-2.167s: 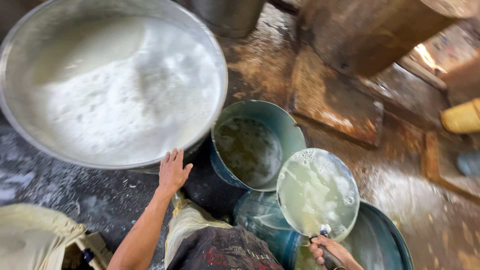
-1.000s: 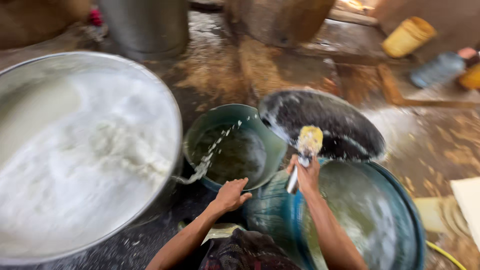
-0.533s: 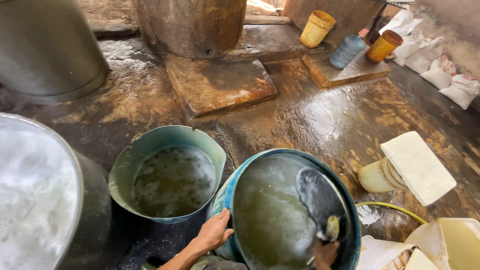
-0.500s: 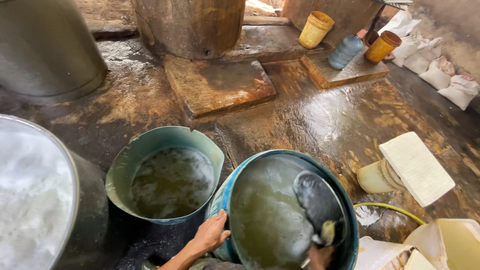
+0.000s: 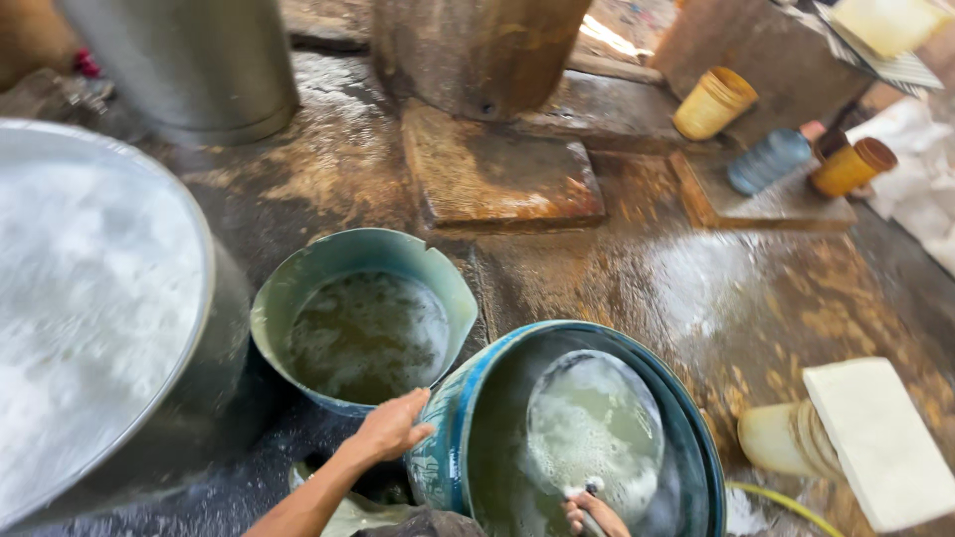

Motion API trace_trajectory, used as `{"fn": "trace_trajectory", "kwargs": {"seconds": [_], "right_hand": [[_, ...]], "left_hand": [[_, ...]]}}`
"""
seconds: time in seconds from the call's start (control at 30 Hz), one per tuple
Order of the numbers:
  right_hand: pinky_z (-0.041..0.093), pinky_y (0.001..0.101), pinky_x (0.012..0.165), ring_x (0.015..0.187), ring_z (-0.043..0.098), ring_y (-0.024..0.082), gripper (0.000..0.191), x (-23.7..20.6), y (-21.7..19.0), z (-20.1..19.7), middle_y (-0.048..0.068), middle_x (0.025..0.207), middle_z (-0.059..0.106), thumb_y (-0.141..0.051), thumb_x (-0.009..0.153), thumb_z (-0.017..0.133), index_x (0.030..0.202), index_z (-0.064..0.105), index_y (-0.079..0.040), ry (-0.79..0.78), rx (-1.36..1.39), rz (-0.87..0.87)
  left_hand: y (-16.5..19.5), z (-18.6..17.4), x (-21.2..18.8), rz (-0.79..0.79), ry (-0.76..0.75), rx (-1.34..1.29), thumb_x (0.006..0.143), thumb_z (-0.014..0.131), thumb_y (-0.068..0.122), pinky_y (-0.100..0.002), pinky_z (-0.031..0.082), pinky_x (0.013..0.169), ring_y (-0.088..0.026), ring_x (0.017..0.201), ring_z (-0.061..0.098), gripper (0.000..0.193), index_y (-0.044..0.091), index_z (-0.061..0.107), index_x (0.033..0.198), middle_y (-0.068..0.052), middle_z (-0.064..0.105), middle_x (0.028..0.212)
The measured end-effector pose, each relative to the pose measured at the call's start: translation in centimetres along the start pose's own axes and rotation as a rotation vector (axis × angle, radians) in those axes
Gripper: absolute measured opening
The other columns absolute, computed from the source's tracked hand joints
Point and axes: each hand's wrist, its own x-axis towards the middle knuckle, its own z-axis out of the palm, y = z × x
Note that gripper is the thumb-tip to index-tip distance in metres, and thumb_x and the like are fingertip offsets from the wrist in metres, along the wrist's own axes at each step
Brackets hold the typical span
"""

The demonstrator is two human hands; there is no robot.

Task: The person scoops a white slurry from a large metal container using a ladle and pours it into a smaller blue bucket. They then stir the slurry in the large container and repeat the scooping and pouring process.

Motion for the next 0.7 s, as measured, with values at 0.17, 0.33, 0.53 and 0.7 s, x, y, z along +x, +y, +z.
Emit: {"fn": "trace_trajectory", "kwargs": {"seconds": [0.17, 0.33, 0.53, 0.7], "right_hand": [[0.047, 0.0282, 0.053, 0.058, 0.053, 0.014, 0.022, -1.8, -3.5, 2.4, 0.003, 0.068, 0.051, -0.023, 0.100, 0.052, 0.094, 0.051, -0.001, -0.034, -0.248, 0.090], [0.046, 0.0279, 0.054, 0.059, 0.053, 0.013, 0.022, 0.2, -4.4, 10.3, 0.003, 0.068, 0.052, -0.022, 0.098, 0.053, 0.095, 0.051, 0.000, 0.164, -0.468, 0.043], [0.046, 0.0275, 0.054, 0.059, 0.053, 0.013, 0.022, 5.3, -1.0, 24.4, 0.004, 0.069, 0.052, -0.020, 0.096, 0.053, 0.096, 0.052, 0.001, 0.163, -0.628, 0.138], [0.046, 0.0272, 0.055, 0.060, 0.053, 0.013, 0.022, 10.7, 4.1, 35.8, 0.004, 0.070, 0.053, -0.019, 0.095, 0.053, 0.097, 0.052, 0.002, 0.119, -0.670, 0.298]], "left_hand": [[-8.7, -3.4, -4.4, -0.148, 0.282, 0.057, 0.090, 0.068, 0.043, -0.043, 0.037, 0.116, -0.036, 0.140, 0.046, 0.074, 0.007, 0.042, 0.149, -0.019, 0.047, 0.152], [-16.0, -8.8, -12.6, -0.481, 0.450, 0.033, 0.088, 0.070, 0.040, -0.047, 0.037, 0.116, -0.039, 0.142, 0.043, 0.078, 0.009, 0.039, 0.152, -0.017, 0.043, 0.156], [-22.7, -13.6, -25.1, -0.749, 0.632, 0.042, 0.088, 0.070, 0.039, -0.052, 0.045, 0.106, -0.040, 0.133, 0.052, 0.073, 0.007, 0.045, 0.148, -0.015, 0.055, 0.146], [-27.4, -16.3, -32.7, -0.987, 0.588, 0.074, 0.087, 0.072, 0.041, -0.053, 0.043, 0.105, -0.037, 0.131, 0.053, 0.064, 0.008, 0.054, 0.138, -0.012, 0.058, 0.138]]}}
